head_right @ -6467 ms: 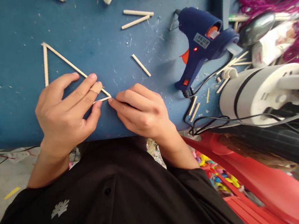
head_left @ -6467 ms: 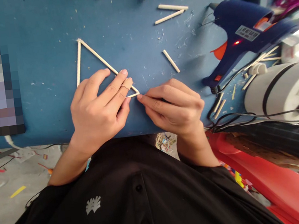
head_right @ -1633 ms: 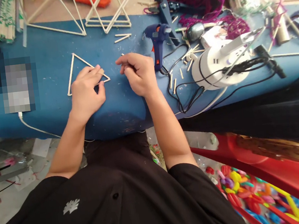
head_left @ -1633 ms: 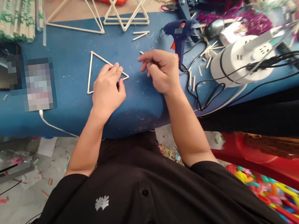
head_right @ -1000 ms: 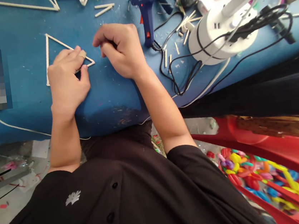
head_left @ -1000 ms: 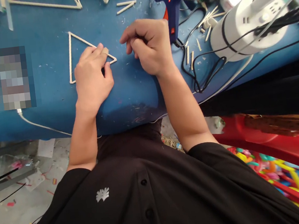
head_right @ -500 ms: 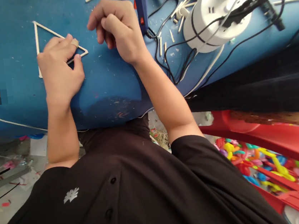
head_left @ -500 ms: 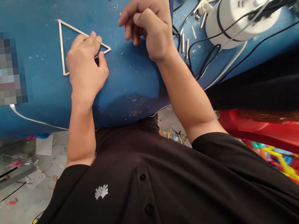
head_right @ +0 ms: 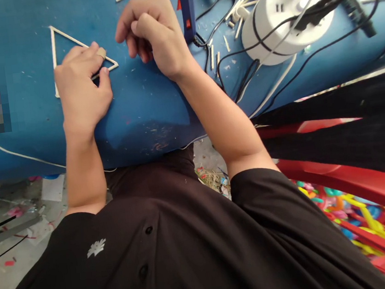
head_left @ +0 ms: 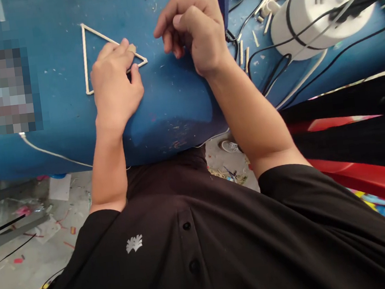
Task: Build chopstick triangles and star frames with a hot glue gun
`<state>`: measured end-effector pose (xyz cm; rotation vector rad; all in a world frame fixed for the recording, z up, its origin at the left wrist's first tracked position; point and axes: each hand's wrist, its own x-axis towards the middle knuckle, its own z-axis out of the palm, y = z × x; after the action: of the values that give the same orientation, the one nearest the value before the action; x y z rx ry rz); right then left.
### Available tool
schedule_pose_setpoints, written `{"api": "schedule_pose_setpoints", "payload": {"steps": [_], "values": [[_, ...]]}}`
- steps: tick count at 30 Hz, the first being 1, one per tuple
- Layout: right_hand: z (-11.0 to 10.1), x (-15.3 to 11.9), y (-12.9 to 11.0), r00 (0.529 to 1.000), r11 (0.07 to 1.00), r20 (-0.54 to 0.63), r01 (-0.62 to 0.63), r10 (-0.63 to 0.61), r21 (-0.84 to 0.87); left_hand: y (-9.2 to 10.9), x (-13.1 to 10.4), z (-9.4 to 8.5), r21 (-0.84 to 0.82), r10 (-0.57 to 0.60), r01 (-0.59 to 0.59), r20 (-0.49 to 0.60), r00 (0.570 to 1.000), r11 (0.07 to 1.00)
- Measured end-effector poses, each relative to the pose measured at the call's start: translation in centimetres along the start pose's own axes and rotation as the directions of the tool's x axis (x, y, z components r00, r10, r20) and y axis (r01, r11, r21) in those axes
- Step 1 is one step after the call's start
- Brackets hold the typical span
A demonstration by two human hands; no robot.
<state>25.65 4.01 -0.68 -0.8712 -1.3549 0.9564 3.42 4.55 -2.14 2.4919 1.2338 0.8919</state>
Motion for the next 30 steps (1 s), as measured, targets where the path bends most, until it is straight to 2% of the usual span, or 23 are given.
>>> {"api": "schedule_pose_setpoints", "payload": {"steps": [4,12,16,20,23,26,30], "values": [[0.1,-0.2,-0.1,0.999,1.000,-0.032,0.013,-0.013,-0.014,0.6,0.0,-0.3,0.060,-0.004,0.004,0.003,1.000,0.998],[-0.3,-0.7,-0.1,0.997,0.999,-0.080,-0.012,0.008,-0.048,0.3,0.3,-0.3,0.021,-0.040,0.039,0.039,0.998,0.999],[-0.6,-0.6,0.1,0.997,0.989,-0.061,-0.064,0.056,-0.137,0.6,-0.1,-0.2,0.066,-0.029,0.026,0.039,0.999,0.997],[-0.9,-0.7,1.1,0.997,0.969,-0.022,-0.082,0.079,-0.233,0.0,-0.8,1.1,0.066,-0.055,0.055,-0.015,0.998,0.996],[-0.9,-1.1,1.4,1.000,0.926,-0.029,-0.008,-0.003,-0.378,-0.4,-1.2,1.8,0.022,-0.012,0.013,-0.070,0.998,1.000],[-0.5,-1.9,0.8,0.992,0.871,0.108,0.103,-0.058,-0.480,0.3,-1.6,1.3,0.003,0.019,-0.018,-0.121,0.992,1.000],[0.0,-2.4,-0.6,0.971,0.823,0.234,0.177,-0.056,-0.539,1.9,-1.7,-0.5,0.055,0.006,-0.005,-0.023,1.000,0.998]]}}
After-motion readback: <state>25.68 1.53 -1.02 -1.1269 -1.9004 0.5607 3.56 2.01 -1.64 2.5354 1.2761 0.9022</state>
